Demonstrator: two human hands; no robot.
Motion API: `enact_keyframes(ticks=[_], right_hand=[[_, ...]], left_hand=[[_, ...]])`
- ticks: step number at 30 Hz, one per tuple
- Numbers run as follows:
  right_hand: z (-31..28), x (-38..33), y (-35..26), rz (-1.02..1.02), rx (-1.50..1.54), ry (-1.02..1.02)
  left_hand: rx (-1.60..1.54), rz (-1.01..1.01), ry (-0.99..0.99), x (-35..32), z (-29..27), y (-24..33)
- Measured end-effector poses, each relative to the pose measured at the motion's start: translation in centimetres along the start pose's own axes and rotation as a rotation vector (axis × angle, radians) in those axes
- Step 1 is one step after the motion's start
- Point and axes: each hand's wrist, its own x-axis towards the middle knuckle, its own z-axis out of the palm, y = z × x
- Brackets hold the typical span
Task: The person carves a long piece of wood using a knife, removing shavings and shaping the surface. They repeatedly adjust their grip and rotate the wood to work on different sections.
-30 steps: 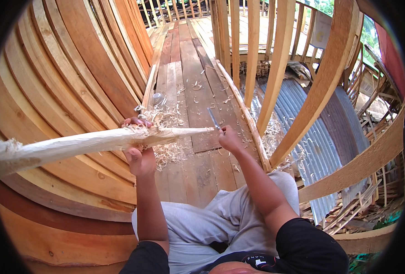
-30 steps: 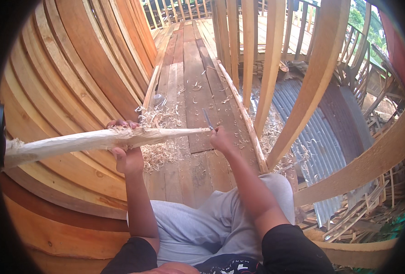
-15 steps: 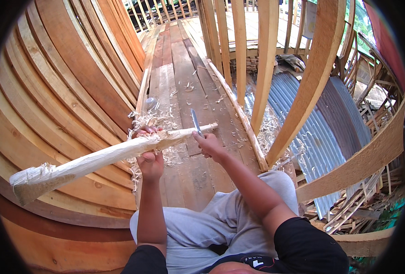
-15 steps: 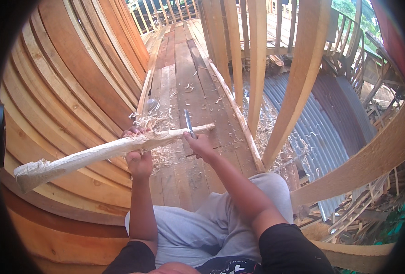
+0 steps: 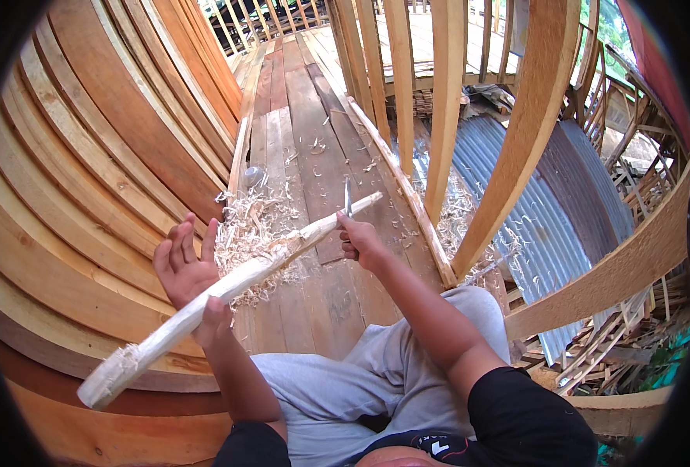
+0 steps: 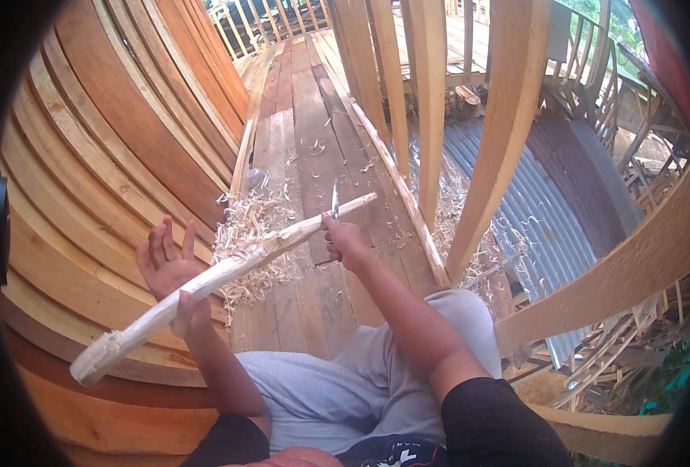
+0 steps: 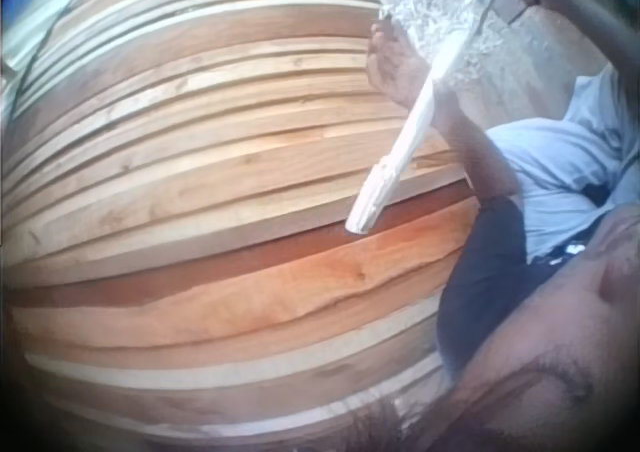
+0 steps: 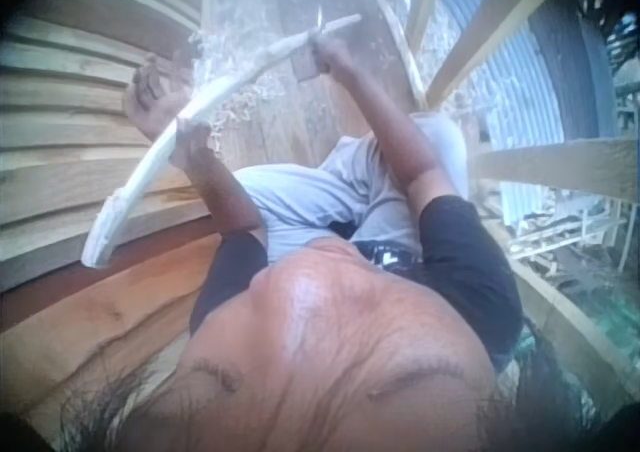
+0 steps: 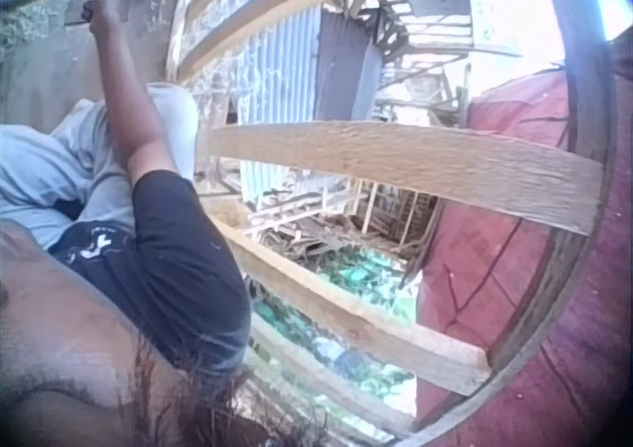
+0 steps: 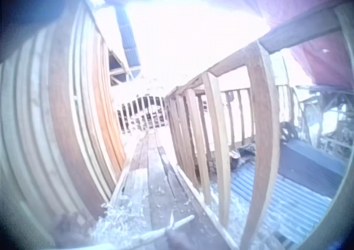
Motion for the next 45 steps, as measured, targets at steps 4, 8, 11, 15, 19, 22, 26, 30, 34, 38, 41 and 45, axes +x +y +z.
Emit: enact_keyframes(ticks=[4,8,11,15,19,22,26,30,34,38,41,45], right_hand=[[-0.3,0.1,-0.3,-0.046,-0.021,0.098],[-0.9,0.6,0.0,-0.080,-0.033,0.183],[-1.1,0.7,-0.1,-0.092,-0.052,0.208],[-2.8,1.5,-0.6,-0.178,-0.119,0.275],[-3.0,2.2,-0.8,-0.183,-0.385,0.373],[-3.3,2.8,-0.2,-0.349,-0.674,0.302],[-1.9,0.9,-0.3,-0.467,-0.793,0.163],[-0.8,-0.2,-0.2,-0.297,-0.812,0.032],[-0.7,-0.2,0.8,-0.275,-0.870,0.043],[0.7,-1.0,0.3,-0.012,-0.631,-0.030],[1.9,-1.3,0.2,0.148,-0.353,-0.058],[1.6,-0.2,0.7,0.234,-0.116,-0.141]], left_hand=[[-0.190,-0.109,0.089,-1.8,-1.0,0.4],[-0.422,-0.037,0.072,-1.8,0.1,-0.9],[-0.447,0.066,0.132,-2.3,0.8,-0.9],[-0.373,-0.087,0.189,-2.1,1.9,-1.2],[-0.372,-0.106,0.265,-2.8,0.7,-2.3],[-0.363,-0.042,0.293,-2.9,-0.8,-2.8],[-0.414,-0.032,0.145,-2.5,-3.7,-2.1],[-0.337,0.026,0.050,-1.8,-4.5,-1.1],[-0.379,0.116,-0.061,-0.5,-4.4,1.3],[-0.498,0.116,-0.039,-0.7,-5.0,2.8],[-0.569,0.119,-0.154,-0.7,-5.8,2.4],[-0.206,0.040,0.097,-0.4,-3.7,1.7]])
